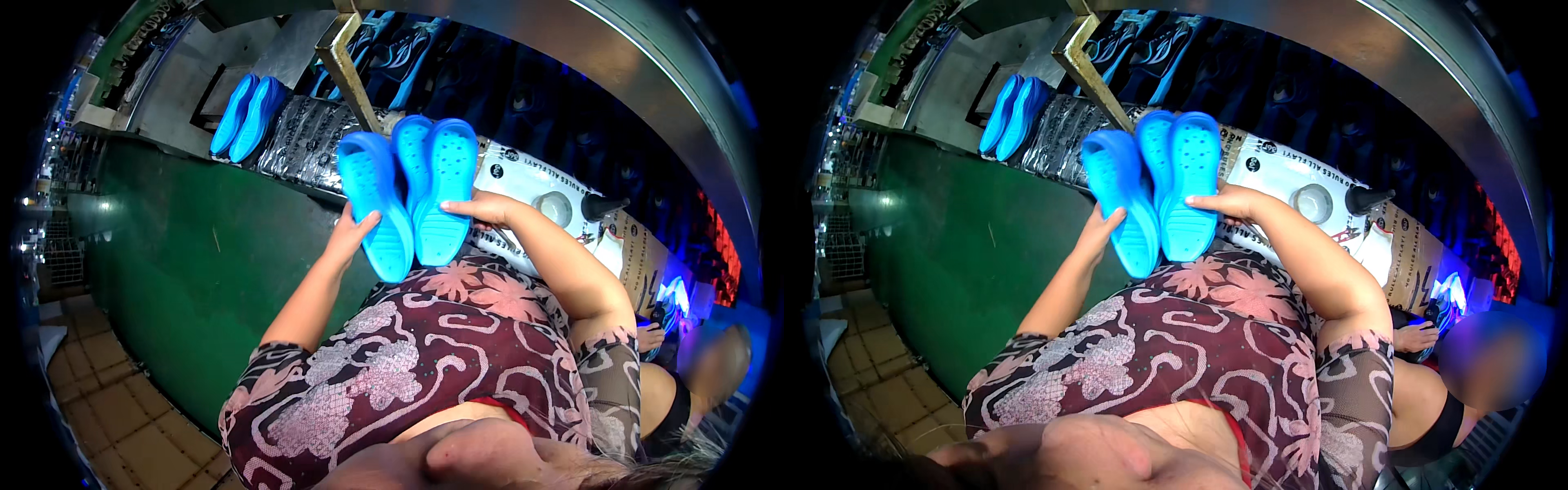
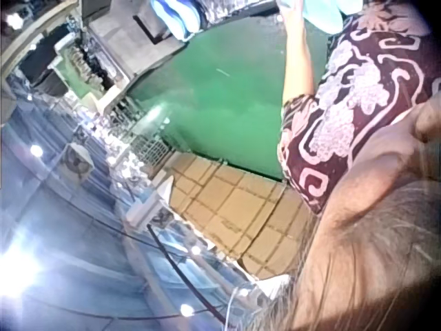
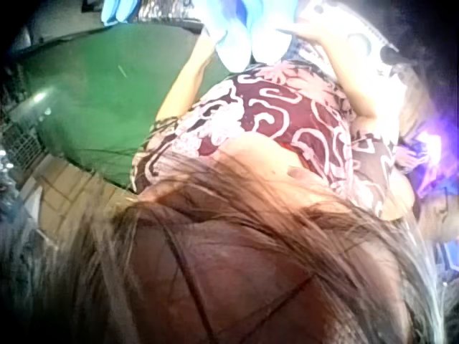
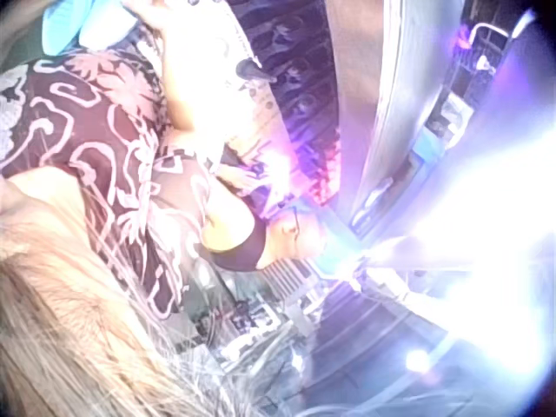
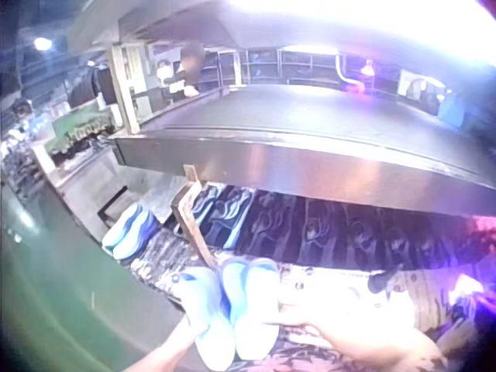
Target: The person applies a liquid substance from a container onto the bottom of blue clogs using a brush and then places the clogs onto a rack.
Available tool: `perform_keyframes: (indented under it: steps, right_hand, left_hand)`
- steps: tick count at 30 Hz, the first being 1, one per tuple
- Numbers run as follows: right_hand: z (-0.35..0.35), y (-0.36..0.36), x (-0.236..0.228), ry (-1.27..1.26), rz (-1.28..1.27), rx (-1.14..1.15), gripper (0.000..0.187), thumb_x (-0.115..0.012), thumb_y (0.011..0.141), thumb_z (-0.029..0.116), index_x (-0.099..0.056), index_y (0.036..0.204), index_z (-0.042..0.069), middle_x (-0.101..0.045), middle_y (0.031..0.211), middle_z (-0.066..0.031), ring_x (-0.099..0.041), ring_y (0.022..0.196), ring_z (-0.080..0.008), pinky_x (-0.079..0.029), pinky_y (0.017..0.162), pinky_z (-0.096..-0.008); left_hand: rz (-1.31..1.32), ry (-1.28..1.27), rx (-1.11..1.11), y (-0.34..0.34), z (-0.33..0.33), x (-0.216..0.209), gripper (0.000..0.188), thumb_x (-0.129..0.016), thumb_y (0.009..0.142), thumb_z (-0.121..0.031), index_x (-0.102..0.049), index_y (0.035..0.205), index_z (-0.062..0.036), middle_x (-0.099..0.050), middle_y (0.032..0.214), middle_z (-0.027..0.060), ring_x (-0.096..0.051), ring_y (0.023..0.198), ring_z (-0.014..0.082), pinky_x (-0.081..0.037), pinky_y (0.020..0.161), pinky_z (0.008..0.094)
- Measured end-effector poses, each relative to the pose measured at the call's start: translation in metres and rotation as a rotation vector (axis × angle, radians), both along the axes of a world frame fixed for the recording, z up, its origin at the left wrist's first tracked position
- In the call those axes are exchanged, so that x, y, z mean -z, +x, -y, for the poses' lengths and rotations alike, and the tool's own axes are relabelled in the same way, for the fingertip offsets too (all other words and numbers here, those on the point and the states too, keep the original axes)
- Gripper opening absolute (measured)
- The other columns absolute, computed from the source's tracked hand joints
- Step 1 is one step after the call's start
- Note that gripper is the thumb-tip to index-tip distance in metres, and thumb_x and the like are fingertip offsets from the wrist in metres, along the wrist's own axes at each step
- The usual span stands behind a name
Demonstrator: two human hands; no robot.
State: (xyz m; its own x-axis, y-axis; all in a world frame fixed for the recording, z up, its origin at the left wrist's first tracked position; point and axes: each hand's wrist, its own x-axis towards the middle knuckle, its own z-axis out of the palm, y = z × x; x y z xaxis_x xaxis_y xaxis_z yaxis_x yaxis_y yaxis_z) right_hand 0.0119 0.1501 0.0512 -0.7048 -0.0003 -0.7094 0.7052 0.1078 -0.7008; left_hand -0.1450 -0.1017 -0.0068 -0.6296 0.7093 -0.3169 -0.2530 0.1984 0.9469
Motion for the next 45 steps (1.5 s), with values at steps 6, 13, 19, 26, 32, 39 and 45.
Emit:
perform_keyframes:
  steps: [6,13,19,26,32,39,45]
  right_hand:
    - [-0.014,0.012,0.019,0.176,-0.047,0.188,0.094,-0.066,0.071,0.060,-0.034,0.133,-0.003,-0.059,0.102,-0.0172,-0.048,0.049,-0.0134,-0.039,0.042,-0.0258]
    - [-0.009,0.001,0.030,0.103,-0.306,0.234,0.079,-0.064,0.079,0.051,-0.041,0.132,-0.003,-0.055,0.122,-0.0205,-0.050,0.117,-0.0307,-0.037,0.101,-0.0358]
    - [-0.011,-0.022,0.011,0.207,-0.137,0.238,0.080,-0.071,0.075,0.046,-0.041,0.132,-0.002,-0.054,0.124,-0.0205,-0.053,0.115,-0.0298,-0.040,0.098,-0.0340]
    - [-0.026,-0.002,0.026,0.270,-0.323,0.497,0.061,-0.074,0.075,0.029,-0.049,0.117,-0.008,-0.063,0.103,-0.0173,-0.062,0.088,-0.0222,-0.050,0.079,-0.0303]
    - [-0.024,0.020,-0.017,0.027,-0.369,0.316,0.038,-0.066,0.081,0.019,-0.056,0.110,-0.003,-0.061,0.088,-0.0041,-0.051,0.070,-0.0096,-0.044,0.066,-0.0237]
    - [-0.015,0.069,-0.057,0.174,-0.574,0.341,0.048,-0.071,0.079,0.026,-0.055,0.116,0.000,-0.061,0.091,-0.0032,-0.052,0.077,-0.0094,-0.044,0.068,-0.0248]
    - [-0.063,0.164,-0.085,0.168,-0.558,0.826,0.038,-0.055,0.089,0.027,-0.058,0.112,-0.003,-0.050,0.058,0.0028,-0.041,0.046,-0.0049,-0.033,0.044,-0.0180]
  left_hand:
    - [0.028,0.007,-0.054,-0.054,-0.085,-0.005,0.084,-0.074,0.076,-0.038,-0.032,0.132,0.0086,-0.054,0.118,0.0212,-0.054,0.107,0.0245,-0.043,0.092,0.0336]
    - [-0.056,-0.088,-0.219,-0.017,-0.034,-0.003,0.084,-0.057,0.086,-0.049,-0.023,0.139,0.0066,-0.038,0.135,0.0240,-0.042,0.123,0.0283,-0.035,0.101,0.0358]
    - [0.218,-0.070,-0.194,-0.008,-0.026,-0.011,0.073,-0.042,0.092,-0.052,-0.027,0.138,0.0010,-0.038,0.137,0.0145,-0.042,0.119,0.0235,-0.036,0.096,0.0340]
    - [0.059,-0.155,-0.436,-0.014,-0.005,-0.006,0.060,-0.041,0.093,-0.050,-0.038,0.131,-0.0030,-0.047,0.126,0.0122,-0.047,0.111,0.0199,-0.038,0.092,0.0333]
    - [-0.536,0.072,-0.036,0.028,-0.004,-0.079,0.046,-0.059,0.087,-0.013,-0.044,0.128,0.0022,-0.057,0.114,0.0149,-0.057,0.084,0.0123,-0.046,0.072,0.0229]
    - [-0.313,-0.009,0.484,0.066,-0.074,-0.083,0.053,-0.065,0.082,-0.018,-0.045,0.126,0.0021,-0.060,0.108,0.0134,-0.059,0.095,0.0171,-0.048,0.082,0.0301]
    - [0.275,0.258,0.231,0.081,-0.080,-0.114,0.051,-0.062,0.081,-0.012,-0.041,0.126,-0.0004,-0.061,0.104,0.0127,-0.063,0.090,0.0198,-0.052,0.080,0.0313]
